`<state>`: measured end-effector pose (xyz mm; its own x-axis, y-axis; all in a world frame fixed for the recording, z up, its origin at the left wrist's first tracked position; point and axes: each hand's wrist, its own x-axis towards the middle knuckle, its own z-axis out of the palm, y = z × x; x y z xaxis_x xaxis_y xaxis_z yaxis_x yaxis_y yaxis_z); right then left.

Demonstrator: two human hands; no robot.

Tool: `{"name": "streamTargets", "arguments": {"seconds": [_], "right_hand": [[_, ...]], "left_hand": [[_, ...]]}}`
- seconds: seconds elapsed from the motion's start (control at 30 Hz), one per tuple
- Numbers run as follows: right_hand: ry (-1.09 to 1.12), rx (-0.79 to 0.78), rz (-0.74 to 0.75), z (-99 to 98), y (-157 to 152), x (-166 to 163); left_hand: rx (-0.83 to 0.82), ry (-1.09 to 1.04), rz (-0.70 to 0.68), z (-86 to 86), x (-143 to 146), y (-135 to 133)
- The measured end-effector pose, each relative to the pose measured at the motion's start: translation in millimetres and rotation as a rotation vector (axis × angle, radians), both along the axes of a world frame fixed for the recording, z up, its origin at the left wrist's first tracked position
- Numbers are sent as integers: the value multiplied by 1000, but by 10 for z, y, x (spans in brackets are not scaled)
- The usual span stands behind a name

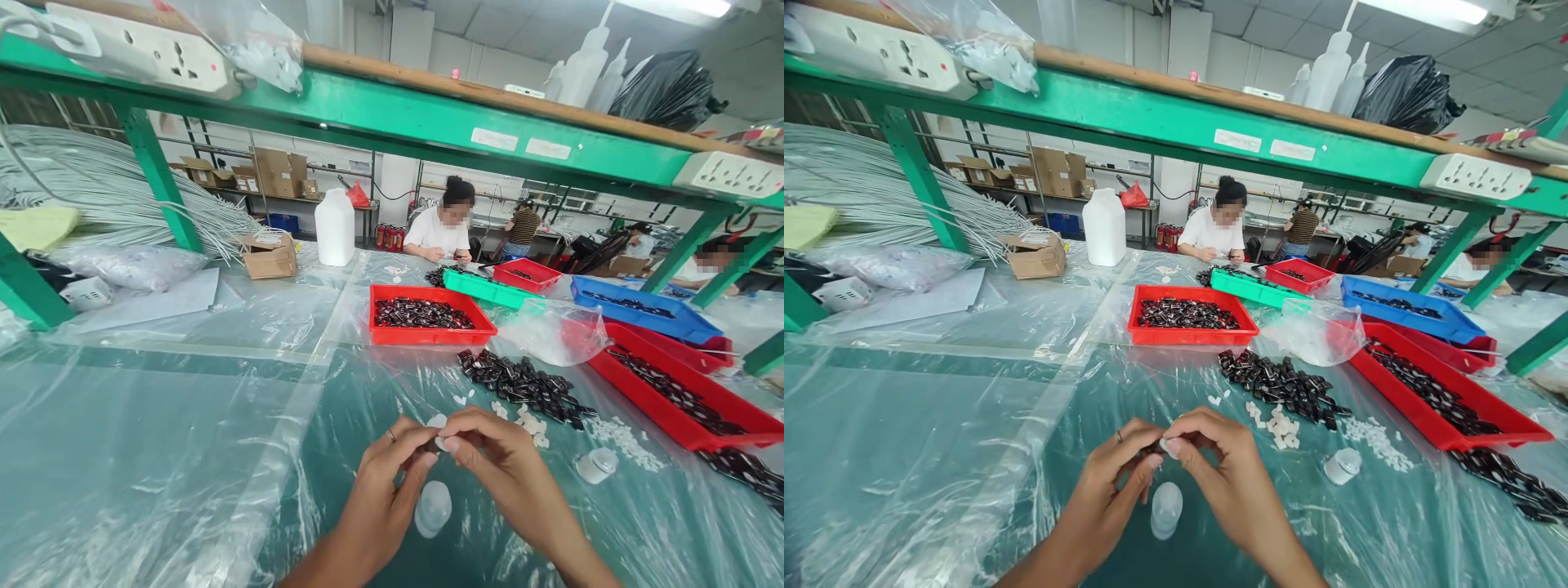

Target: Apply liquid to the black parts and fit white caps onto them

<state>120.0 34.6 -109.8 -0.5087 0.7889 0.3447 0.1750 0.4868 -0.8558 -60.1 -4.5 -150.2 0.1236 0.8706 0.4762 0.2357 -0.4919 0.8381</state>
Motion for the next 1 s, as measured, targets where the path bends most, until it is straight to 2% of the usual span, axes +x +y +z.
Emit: {"name": "streamTargets", "arguments": {"seconds": [0.13, 0.43, 0.63, 0.87, 1.0], "right_hand": [[-23, -34, 27, -4, 45, 19], [-118, -263, 263, 68, 283, 117], [-149, -392, 355, 47, 377, 130], [-39, -411, 340, -80, 385, 23], [58, -314, 251, -83, 262, -49]], "left_hand": [[22, 43, 16, 11, -2, 4], [27, 124, 7, -66, 46, -2], [45, 152, 5, -92, 49, -33], [89, 193, 95, -90, 41, 10], [188, 205, 141, -133, -53, 66]]}}
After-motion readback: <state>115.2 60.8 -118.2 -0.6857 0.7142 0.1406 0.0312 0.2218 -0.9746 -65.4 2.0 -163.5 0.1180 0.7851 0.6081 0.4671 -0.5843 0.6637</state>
